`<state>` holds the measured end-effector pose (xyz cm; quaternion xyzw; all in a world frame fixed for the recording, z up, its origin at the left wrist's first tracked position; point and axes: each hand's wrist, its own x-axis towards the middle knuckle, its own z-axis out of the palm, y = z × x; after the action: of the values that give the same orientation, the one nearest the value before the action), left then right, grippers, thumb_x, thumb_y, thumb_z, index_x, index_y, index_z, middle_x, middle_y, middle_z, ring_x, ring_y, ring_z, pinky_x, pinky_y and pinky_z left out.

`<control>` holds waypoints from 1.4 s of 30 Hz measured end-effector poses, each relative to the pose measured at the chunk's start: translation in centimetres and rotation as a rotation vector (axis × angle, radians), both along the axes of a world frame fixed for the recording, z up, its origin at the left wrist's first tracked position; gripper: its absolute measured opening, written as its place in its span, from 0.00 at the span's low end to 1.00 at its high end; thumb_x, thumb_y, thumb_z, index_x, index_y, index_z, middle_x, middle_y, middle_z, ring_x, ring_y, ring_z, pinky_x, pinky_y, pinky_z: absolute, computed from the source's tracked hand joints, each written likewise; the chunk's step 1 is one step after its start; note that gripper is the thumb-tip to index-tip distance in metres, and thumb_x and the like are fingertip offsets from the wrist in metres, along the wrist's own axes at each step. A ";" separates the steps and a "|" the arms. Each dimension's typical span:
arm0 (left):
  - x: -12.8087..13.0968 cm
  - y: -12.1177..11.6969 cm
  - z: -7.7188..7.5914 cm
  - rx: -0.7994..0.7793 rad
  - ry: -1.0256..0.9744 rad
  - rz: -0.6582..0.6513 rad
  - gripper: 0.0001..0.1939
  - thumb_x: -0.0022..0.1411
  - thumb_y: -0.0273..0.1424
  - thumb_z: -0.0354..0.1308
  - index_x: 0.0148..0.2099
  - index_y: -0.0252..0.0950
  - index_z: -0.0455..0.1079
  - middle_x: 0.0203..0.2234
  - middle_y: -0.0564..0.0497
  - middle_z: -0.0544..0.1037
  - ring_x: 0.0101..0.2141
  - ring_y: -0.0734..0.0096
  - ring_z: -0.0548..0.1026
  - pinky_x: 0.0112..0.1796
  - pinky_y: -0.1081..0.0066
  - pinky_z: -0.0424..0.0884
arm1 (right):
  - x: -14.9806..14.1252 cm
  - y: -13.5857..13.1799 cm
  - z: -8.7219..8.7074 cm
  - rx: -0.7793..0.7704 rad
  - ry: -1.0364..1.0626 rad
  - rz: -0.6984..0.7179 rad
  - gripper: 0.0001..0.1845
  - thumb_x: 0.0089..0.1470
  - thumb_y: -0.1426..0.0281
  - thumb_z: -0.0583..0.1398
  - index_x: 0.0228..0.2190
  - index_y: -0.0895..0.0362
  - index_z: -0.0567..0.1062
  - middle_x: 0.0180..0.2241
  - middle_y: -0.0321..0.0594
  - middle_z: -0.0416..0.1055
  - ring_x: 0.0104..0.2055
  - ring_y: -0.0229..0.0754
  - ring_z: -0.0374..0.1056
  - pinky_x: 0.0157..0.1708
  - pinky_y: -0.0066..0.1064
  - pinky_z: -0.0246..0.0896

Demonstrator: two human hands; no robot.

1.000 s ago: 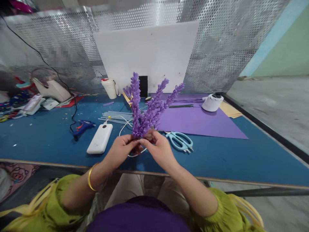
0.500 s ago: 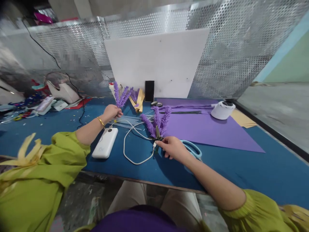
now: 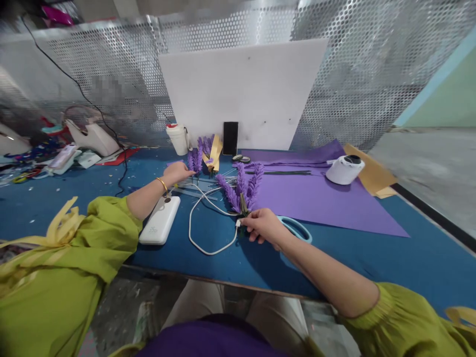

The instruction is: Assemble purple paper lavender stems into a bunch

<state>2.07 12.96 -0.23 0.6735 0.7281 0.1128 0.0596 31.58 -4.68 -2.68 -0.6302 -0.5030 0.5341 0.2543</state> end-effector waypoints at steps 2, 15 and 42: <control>0.5 -0.4 0.0 0.075 0.026 -0.047 0.23 0.60 0.48 0.55 0.46 0.36 0.77 0.39 0.39 0.81 0.47 0.51 0.76 0.42 0.65 0.69 | -0.1 -0.2 0.2 0.010 0.056 -0.027 0.13 0.46 0.66 0.65 0.19 0.58 0.68 0.14 0.29 0.61 0.13 0.30 0.62 0.09 0.20 0.51; 1.1 -2.3 1.4 0.156 -0.043 -0.273 0.15 0.62 0.31 0.52 0.45 0.34 0.78 0.46 0.37 0.77 0.52 0.49 0.71 0.47 0.63 0.65 | -0.1 -1.6 -0.1 0.244 0.348 -0.182 0.23 0.41 0.54 0.68 0.19 0.57 0.66 0.15 0.30 0.61 0.17 0.31 0.60 0.15 0.22 0.51; 11.8 -15.6 1.8 -0.430 -1.630 -0.124 0.07 0.50 0.29 0.69 0.33 0.33 0.77 0.29 0.49 0.78 0.28 0.74 0.73 0.29 0.73 0.66 | -3.7 -0.7 1.6 0.616 0.119 0.066 0.14 0.52 0.61 0.60 0.23 0.55 0.65 0.23 0.34 0.68 0.27 0.37 0.65 0.28 0.28 0.58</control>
<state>13.83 -2.62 1.52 0.3942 0.4250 0.4189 0.6990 27.91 -5.42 -1.10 -0.4748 -0.6454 0.4005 0.4446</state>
